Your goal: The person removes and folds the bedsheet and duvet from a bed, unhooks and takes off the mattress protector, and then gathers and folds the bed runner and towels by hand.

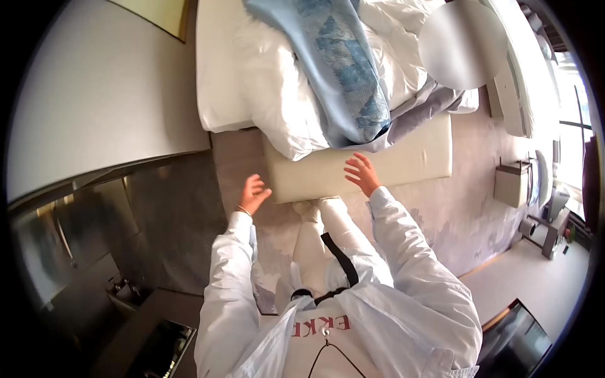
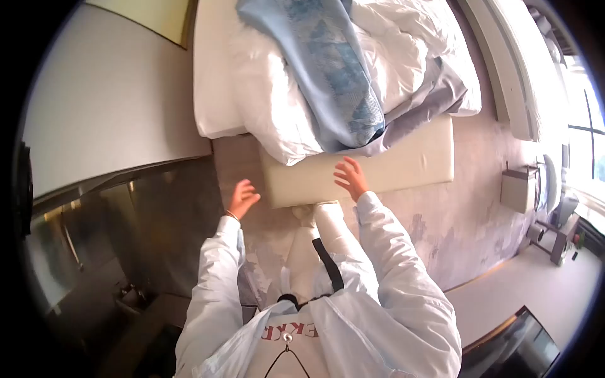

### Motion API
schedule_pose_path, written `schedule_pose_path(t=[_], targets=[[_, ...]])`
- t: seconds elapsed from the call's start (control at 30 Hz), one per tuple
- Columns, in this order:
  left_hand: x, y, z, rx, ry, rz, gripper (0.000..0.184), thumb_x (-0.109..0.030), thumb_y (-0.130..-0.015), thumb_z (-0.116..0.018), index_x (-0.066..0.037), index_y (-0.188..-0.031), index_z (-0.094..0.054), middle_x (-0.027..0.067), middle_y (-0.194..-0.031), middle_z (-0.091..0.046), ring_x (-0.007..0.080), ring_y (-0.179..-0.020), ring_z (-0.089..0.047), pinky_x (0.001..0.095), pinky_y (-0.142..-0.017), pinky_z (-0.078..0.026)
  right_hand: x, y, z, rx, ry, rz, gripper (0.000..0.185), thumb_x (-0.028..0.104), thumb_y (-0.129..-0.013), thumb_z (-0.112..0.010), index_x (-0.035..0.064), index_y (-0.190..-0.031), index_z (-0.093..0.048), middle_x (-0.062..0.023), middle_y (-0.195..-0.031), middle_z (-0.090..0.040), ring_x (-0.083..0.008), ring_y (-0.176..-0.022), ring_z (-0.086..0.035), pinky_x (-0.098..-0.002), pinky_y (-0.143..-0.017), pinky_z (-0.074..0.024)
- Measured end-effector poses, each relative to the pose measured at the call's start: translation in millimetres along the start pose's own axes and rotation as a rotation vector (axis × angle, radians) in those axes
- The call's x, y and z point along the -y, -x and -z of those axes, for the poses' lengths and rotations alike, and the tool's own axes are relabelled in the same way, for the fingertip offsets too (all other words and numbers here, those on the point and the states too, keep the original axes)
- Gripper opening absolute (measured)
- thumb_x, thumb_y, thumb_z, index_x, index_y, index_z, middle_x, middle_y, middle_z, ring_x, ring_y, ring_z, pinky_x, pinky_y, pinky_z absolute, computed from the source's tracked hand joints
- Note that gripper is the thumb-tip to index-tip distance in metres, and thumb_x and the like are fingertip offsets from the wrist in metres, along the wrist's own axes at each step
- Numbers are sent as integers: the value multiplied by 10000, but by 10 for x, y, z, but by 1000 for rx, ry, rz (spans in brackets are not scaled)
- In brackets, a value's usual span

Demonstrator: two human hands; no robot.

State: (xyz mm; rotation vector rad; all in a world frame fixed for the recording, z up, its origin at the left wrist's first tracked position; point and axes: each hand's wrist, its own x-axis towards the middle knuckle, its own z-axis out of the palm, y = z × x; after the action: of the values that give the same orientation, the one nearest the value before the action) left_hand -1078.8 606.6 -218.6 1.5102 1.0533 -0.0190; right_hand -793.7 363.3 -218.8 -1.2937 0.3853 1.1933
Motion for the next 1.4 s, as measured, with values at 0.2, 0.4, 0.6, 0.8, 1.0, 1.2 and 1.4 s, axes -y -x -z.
schedule_pose_path(t=[0.2,0.4,0.6,0.8,1.0,1.2,1.4], targets=[[189,-1280,-78,-138,-95,-50,888,-227,-633,-765,-34,-1306,-218,173,-1270,-363,302,-1150,-379,404,-953,-307,-309,-1019,866,-369,-338,-216,933,386,-655,-723,241,-1311,-76,-140,-1338,-189,-335,-1157,-354,-502,-848,-421],[294,-2203,-691,110,18,47,601,-263,-659,-742,40,-1110,-486,115,-1111,-523,209,-1005,-492,298,-877,-375,-562,-1663,610,-276,-356,-191,959,439,-680,-695,195,-1334,-37,-141,-1347,-170,-342,-1204,-295,-517,-888,-385],[-279,-1856,-708,96,108,45,395,-121,-743,-653,49,-1077,-525,92,-1054,-568,204,-969,-519,298,-866,-382,-322,-2007,299,-239,-394,-79,605,375,-774,-617,65,-1217,-345,-78,-1175,-408,-213,-1070,-424,-371,-832,-425],[-2309,-1516,-694,-4,551,-189,363,-40,-735,-648,28,-1073,-534,78,-1013,-580,159,-895,-542,262,-812,-411,688,-1320,-545,-307,-308,524,307,180,-875,-471,17,-1135,-457,-67,-1075,-527,-156,-963,-517,-295,-788,-453],[-3613,-1585,35,-201,194,-718,88,-26,-779,-611,26,-846,-635,35,-765,-623,123,-667,-551,231,-622,-431,2790,-1180,-1426,-139,-46,1030,325,111,-762,-515,-16,-1052,-444,-113,-913,-519,-201,-787,-508,-312,-696,-418],[-3095,-2729,531,-249,-671,-1127,136,-91,-786,-603,2,-883,-621,136,-850,-630,293,-797,-582,322,-693,-441,2687,-2202,-1631,-384,696,1389,205,113,-691,-599,-2,-707,-430,-179,-645,-413,-357,-665,-421,-427,-670,-369],[-790,-3105,246,-81,-79,-481,573,-167,-809,-595,13,-1219,-238,138,-1120,-476,231,-889,-544,310,-749,-465,512,-1859,-911,-283,669,689,368,74,-775,-524,42,-1141,-511,-141,-1116,-555,-252,-1019,-543,-328,-862,-417]])
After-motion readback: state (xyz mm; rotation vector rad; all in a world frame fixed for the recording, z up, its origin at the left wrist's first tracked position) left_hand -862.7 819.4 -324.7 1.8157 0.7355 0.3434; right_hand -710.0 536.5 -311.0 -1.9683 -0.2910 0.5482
